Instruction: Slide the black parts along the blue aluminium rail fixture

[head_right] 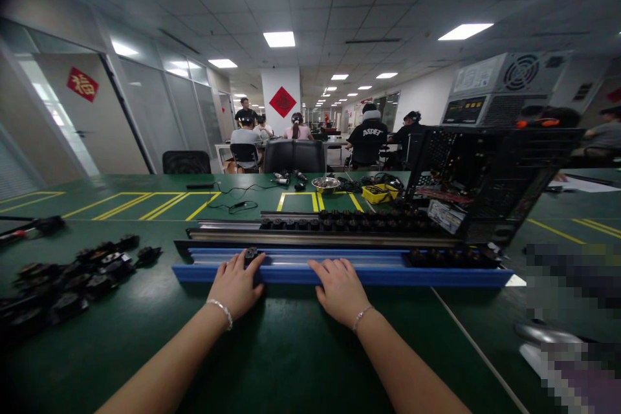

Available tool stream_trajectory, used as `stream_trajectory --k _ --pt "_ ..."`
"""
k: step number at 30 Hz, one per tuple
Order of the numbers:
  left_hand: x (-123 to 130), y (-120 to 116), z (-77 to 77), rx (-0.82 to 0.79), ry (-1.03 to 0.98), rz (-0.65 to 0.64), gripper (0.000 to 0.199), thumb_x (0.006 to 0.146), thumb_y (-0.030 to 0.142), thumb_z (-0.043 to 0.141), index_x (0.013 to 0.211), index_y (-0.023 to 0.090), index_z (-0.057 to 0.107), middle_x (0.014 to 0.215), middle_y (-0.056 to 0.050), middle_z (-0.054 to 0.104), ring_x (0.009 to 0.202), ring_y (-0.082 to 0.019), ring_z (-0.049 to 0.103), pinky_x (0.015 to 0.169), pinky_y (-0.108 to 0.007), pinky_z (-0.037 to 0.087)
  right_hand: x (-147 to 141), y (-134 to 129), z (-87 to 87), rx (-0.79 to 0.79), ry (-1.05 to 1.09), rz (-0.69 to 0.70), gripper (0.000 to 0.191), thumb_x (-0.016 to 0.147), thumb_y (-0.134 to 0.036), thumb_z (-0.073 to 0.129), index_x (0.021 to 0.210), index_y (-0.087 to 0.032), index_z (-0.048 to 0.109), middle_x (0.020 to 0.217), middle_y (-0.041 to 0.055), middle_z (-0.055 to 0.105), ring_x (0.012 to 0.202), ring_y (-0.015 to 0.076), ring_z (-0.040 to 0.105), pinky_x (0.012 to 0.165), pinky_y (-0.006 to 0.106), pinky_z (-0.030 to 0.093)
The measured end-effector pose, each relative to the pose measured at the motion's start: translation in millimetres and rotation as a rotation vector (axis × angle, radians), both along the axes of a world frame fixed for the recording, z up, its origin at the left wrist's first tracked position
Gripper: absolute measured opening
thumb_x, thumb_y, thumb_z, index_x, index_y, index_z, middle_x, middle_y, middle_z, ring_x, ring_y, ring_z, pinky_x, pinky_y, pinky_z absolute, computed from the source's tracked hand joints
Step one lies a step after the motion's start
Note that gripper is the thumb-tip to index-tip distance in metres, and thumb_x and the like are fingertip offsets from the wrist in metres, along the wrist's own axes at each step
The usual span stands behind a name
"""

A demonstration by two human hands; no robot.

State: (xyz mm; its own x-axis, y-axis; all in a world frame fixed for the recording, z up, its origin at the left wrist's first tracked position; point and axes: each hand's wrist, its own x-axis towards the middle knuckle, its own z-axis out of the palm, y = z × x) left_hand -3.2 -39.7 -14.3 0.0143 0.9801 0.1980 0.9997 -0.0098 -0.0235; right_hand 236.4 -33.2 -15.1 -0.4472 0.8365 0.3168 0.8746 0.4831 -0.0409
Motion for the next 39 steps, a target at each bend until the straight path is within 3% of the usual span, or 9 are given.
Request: stream_trajectory --k 5,12,20,27,39 --pt "-3 1 6.8 -0.051 0.005 0.009 0.066 0.072 0.043 0.052 0.134 0.035 0.032 0.142 -0.012 0.034 0.128 -0.031 0.032 0.1 -0.049 0.024 0 0 -0.9 0.005 0.013 0.002 0.049 0.078 -0.024 0.049 0.127 -0.027 0.045 0.105 0.0052 0.059 0.098 0.0209 0.048 0.095 0.038 0.026" --pt "-10 3 10.7 -0.101 0.006 0.025 0.065 0.074 0.046 0.05 0.135 0.035 0.03 0.143 -0.011 0.032 0.128 -0.031 0.033 0.1 -0.048 0.024 5 4 -6.2 0.049 0.069 -0.037 0.041 0.079 -0.025 0.048 0.119 -0.024 0.052 0.119 0.0074 0.053 0.111 0.0205 0.043 0.097 0.036 0.03" --pt "-17 3 16.2 -0.147 -0.013 0.027 0.066 0.074 0.049 0.049 0.135 0.035 0.03 0.144 -0.011 0.03 0.128 -0.031 0.033 0.1 -0.048 0.024 12 8 -8.0 0.151 0.115 -0.113 0.032 0.086 -0.036 0.04 0.107 -0.023 0.06 0.123 0.0084 0.051 0.119 0.0238 0.039 0.099 0.042 0.028" --pt "-23 5 18.8 -0.176 -0.024 0.026 0.067 0.074 0.05 0.049 0.136 0.036 0.029 0.144 -0.011 0.03 0.129 -0.032 0.031 0.1 -0.05 0.025 12 9 -9.3 0.117 0.107 -0.15 0.031 0.086 -0.038 0.039 0.105 -0.024 0.06 0.13 0.0067 0.047 0.124 0.0232 0.034 0.103 0.045 0.023" --pt "-37 8 22.0 -0.217 -0.026 0.02 0.064 0.075 0.05 0.046 0.135 0.036 0.03 0.144 -0.012 0.032 0.129 -0.031 0.031 0.1 -0.05 0.026 13 10 -9.0 0.105 0.104 -0.139 0.031 0.086 -0.038 0.04 0.104 -0.024 0.06 0.128 0.0064 0.049 0.121 0.0228 0.038 0.102 0.045 0.024"
